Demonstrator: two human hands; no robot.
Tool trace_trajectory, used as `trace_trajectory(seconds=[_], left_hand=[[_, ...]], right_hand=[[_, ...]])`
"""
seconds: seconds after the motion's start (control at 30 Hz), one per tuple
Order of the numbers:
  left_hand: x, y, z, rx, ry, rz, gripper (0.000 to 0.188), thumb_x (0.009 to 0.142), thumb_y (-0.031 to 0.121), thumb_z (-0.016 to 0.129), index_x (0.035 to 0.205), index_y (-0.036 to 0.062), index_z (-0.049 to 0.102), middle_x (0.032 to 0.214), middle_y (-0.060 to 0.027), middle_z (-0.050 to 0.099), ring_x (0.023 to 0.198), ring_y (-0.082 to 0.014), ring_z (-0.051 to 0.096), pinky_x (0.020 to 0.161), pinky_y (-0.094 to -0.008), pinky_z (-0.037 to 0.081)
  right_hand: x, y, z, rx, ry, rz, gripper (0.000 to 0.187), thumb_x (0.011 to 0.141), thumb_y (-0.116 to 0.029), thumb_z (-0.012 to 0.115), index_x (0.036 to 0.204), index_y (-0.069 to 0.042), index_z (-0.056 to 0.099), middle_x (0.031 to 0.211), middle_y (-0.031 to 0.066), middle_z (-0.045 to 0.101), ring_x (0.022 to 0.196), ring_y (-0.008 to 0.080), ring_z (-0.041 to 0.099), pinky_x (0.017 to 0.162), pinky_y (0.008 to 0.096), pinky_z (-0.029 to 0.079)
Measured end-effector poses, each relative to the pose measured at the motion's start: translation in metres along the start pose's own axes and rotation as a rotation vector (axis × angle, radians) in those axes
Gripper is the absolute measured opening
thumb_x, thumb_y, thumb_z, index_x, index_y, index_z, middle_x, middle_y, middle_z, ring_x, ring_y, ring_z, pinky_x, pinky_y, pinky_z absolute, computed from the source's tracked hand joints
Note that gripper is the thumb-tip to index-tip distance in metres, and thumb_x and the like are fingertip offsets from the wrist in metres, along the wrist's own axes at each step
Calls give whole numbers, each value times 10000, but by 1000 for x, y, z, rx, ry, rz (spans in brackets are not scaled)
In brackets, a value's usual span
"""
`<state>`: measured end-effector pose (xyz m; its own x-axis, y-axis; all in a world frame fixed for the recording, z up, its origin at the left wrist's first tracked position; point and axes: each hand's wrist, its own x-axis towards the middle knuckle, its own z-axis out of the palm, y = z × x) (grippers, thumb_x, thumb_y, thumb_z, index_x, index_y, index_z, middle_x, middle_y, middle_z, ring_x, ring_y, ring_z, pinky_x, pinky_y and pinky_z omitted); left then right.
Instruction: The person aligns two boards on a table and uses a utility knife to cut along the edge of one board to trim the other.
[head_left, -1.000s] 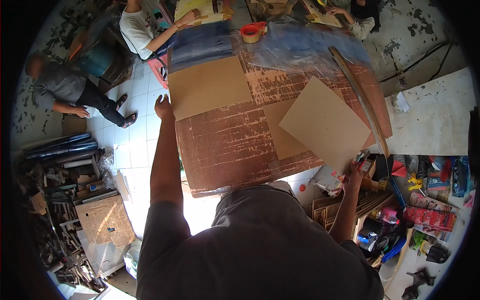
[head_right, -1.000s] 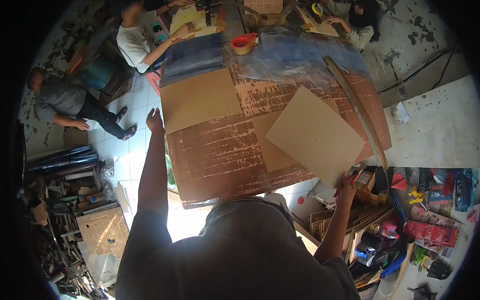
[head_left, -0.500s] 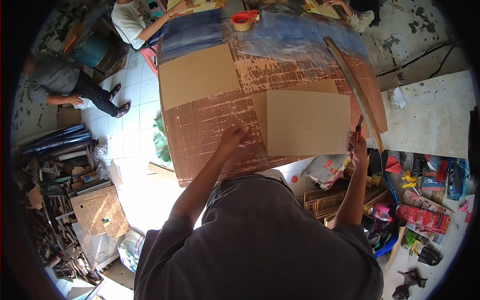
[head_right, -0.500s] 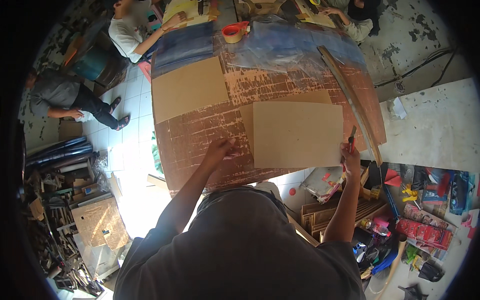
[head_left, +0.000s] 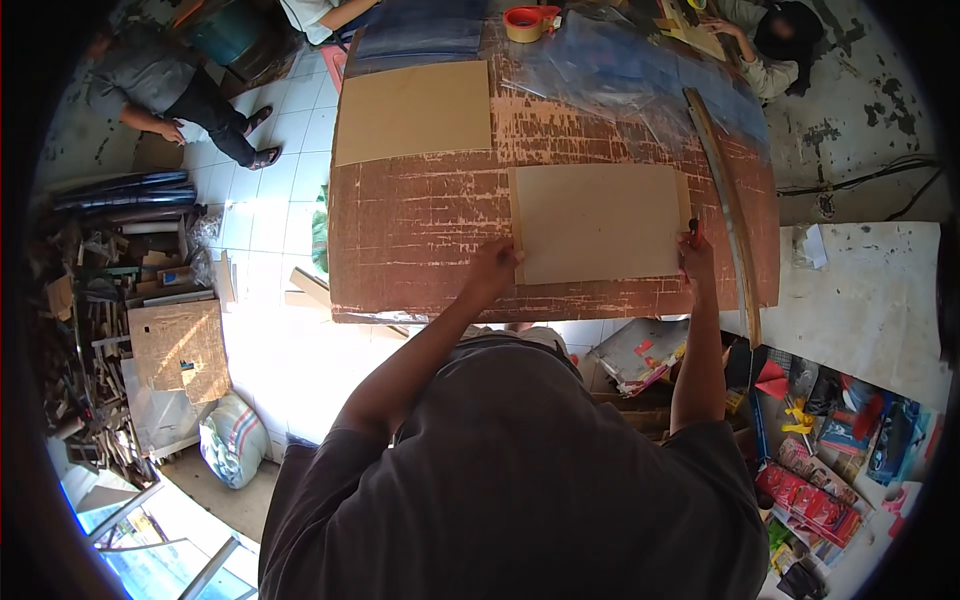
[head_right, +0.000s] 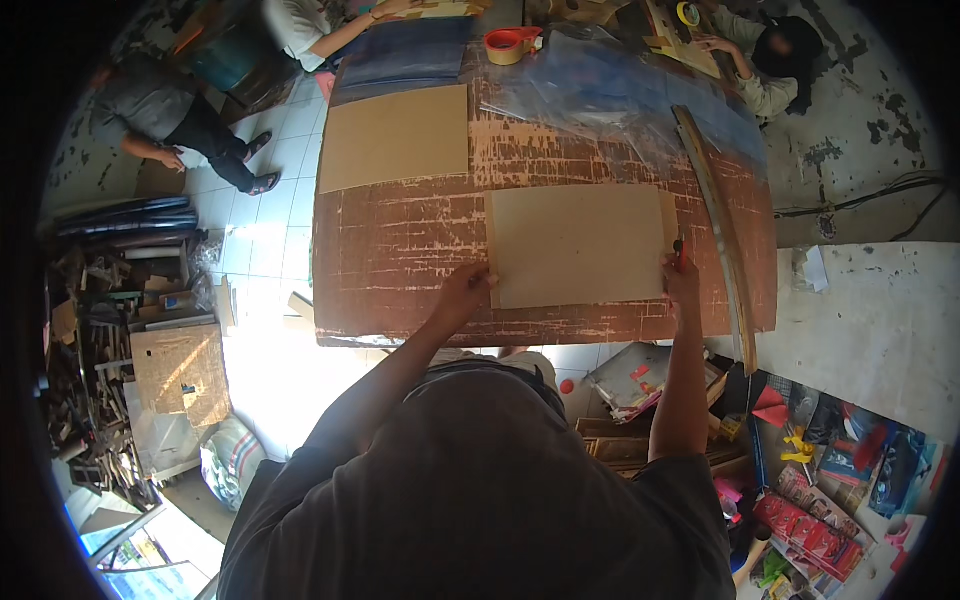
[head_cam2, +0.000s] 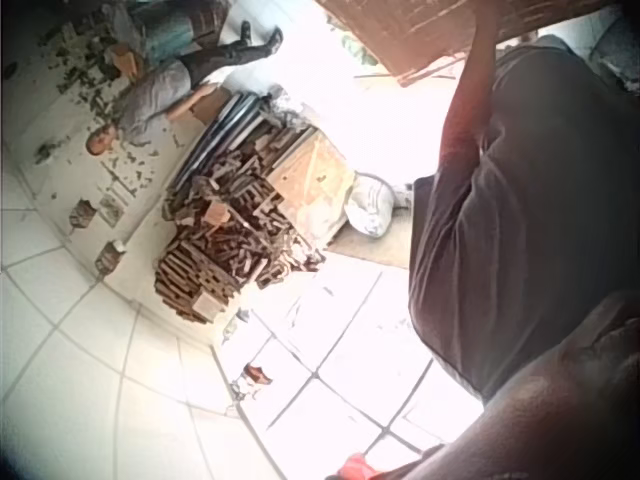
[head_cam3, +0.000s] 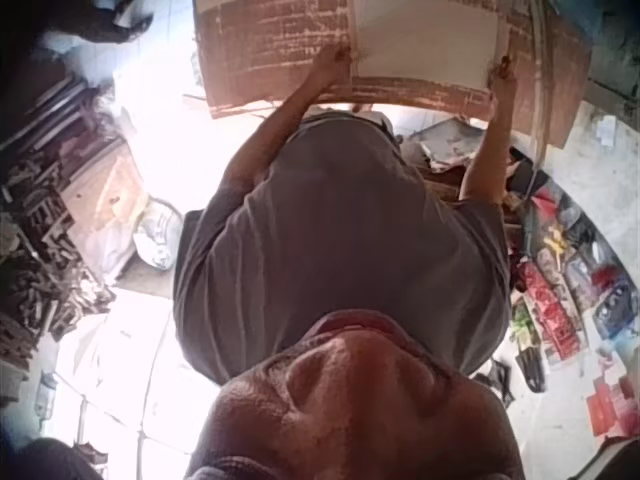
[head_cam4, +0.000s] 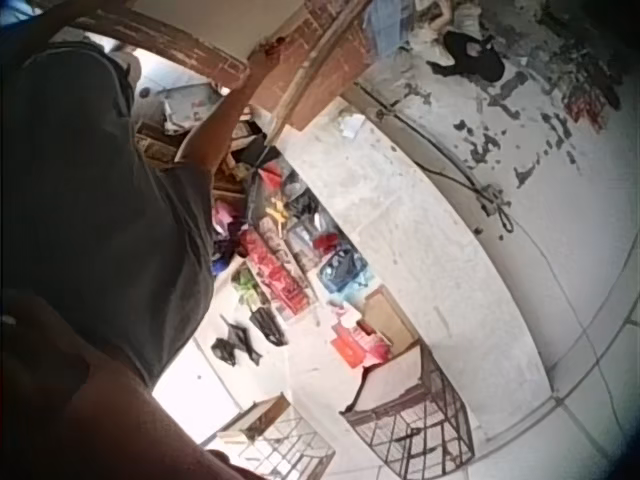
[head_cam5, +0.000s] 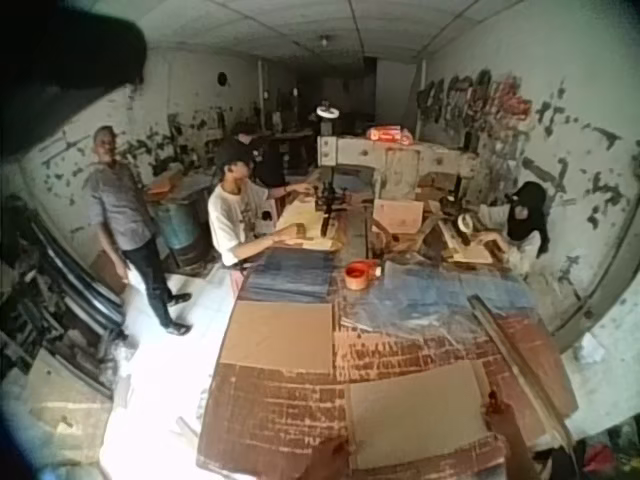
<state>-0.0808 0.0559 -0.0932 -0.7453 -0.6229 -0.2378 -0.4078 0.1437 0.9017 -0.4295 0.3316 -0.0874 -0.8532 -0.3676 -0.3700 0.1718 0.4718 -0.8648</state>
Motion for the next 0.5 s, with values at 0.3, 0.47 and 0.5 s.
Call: trace_trajectory(seconds=[0.3,0.47,0.5], left_hand=[[-1,-15,28,107,277,20,223,859,139,660,1057,39,686,940,-163,658,892,-327,670,783,-435,535],[0,-6,31,175,329,20,182,876,147,615,1009,45,686,957,-166,669,895,-347,670,781,-447,537],[0,-5,31,197,346,13,179,881,151,602,998,45,685,958,-164,674,892,-348,670,779,-446,538]], right_hand=[[-5,8,21,-91,28,-88,110,899,-127,676,942,-93,581,639,-56,472,461,60,456,366,260,367],[-2,17,22,-64,-37,-179,140,917,-226,664,950,-104,604,634,-59,473,489,46,466,373,232,392],[-4,14,24,-90,-18,-169,123,912,-172,657,954,-75,594,636,-48,478,486,53,471,381,248,386]])
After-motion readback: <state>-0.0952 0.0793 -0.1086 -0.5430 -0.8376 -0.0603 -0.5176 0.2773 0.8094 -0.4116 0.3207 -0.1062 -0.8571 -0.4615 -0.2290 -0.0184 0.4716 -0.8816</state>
